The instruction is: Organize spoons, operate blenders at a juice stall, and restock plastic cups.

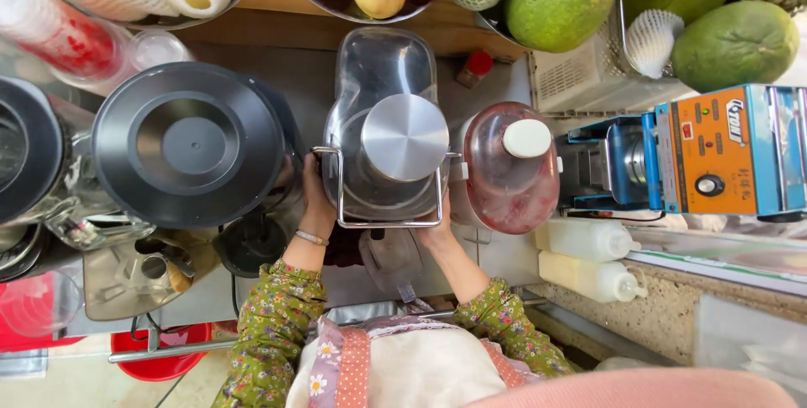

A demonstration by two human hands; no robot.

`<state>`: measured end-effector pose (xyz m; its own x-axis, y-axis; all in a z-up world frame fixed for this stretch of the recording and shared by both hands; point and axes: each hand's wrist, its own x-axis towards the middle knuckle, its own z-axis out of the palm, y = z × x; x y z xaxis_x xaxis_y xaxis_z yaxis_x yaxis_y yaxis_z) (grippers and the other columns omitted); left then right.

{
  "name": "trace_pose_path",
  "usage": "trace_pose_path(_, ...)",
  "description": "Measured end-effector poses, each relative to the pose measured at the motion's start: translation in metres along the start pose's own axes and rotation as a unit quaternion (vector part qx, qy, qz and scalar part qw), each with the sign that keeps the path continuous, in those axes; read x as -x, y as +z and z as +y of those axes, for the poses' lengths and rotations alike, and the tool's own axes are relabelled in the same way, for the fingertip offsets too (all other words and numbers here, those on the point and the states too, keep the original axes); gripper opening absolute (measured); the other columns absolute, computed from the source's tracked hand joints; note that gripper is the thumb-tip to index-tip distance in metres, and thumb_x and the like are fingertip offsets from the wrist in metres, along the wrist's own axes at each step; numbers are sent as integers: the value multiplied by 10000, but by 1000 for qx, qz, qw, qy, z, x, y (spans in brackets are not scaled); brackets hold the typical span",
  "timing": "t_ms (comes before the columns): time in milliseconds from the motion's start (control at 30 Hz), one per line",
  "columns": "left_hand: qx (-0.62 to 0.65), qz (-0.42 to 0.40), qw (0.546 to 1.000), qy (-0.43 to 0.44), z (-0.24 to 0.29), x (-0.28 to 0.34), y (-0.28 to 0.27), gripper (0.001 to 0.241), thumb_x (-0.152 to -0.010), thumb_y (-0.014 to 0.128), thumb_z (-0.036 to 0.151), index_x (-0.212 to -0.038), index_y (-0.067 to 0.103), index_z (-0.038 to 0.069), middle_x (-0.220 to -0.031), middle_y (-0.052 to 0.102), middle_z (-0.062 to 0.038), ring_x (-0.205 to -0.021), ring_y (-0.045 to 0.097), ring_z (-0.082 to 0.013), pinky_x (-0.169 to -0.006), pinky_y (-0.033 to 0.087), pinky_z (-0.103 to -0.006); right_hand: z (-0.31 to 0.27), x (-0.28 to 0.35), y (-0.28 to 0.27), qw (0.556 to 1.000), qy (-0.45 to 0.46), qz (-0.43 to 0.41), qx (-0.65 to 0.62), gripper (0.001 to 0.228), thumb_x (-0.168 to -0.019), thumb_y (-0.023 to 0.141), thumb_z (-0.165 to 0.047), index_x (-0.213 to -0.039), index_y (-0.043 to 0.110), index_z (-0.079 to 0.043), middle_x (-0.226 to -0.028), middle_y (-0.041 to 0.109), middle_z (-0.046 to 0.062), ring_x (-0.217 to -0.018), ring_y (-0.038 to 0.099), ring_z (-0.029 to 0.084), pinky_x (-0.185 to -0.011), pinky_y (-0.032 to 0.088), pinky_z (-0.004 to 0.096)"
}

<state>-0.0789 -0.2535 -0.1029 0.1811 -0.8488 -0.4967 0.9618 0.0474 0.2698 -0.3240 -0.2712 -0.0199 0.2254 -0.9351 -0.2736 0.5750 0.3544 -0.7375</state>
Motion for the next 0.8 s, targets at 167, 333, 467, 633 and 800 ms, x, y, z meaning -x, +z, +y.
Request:
trace_pose_path(167, -19, 64, 997, 39, 2, 23, 8, 431, -1041, 501, 494, -1222, 661, 137, -1123, 694, -16, -1005, 667, -182, -875, 539, -360, 0, -3, -2, 1000, 9, -25, 11, 526, -1090, 434, -357, -1557, 365, -126, -1527, 486, 48, -1393, 482, 219, -1174, 403, 407)
trace_pose_path(333, -11, 28, 998, 46, 4, 24, -1, 469, -1041, 511, 520, -1257, 651, 128, -1176, 684, -15, -1056, 652, -180, -922, 527, -344, -3, -6, 9, 998, 35, -28, -51, 521, -1105, 417, -385, -1542, 396, -102, -1505, 511, 52, -1375, 505, 216, -1164, 420, 390)
trace_pose_path(467, -23, 22, 998, 52, 8, 31, 15, 479, -1031, 489, 525, -1252, 653, 132, -1195, 687, -12, -1078, 647, -183, -949, 516, -346, -2, -7, 15, 997, 35, -28, -58, 523, -1112, 408, -401, -1533, 409, -91, -1501, 517, 69, -1376, 508, 229, -1160, 429, 397)
trace_pose_path(633, -2, 20, 998, 59, -2, 8, -14, 432, -1058, 492, 456, -1273, 639, 111, -1225, 688, -39, -1117, 642, -214, -985, 509, -370, -4, -5, 4, 997, 48, -25, -49, 519, -1086, 399, -411, -1524, 406, -132, -1497, 518, 53, -1374, 501, 230, -1160, 428, 409)
trace_pose_path(800, -391, 94, 910, 101, -45, 37, -95, 385, -1046, 475, 289, -1334, 613, 75, -1313, 667, -128, -1190, 630, -303, -1010, 504, -402, 23, 15, -81, 994, 75, -21, 72, 574, -1136, 378, -442, -1563, 391, -59, -1530, 516, 54, -1418, 463, 217, -1190, 391, 389)
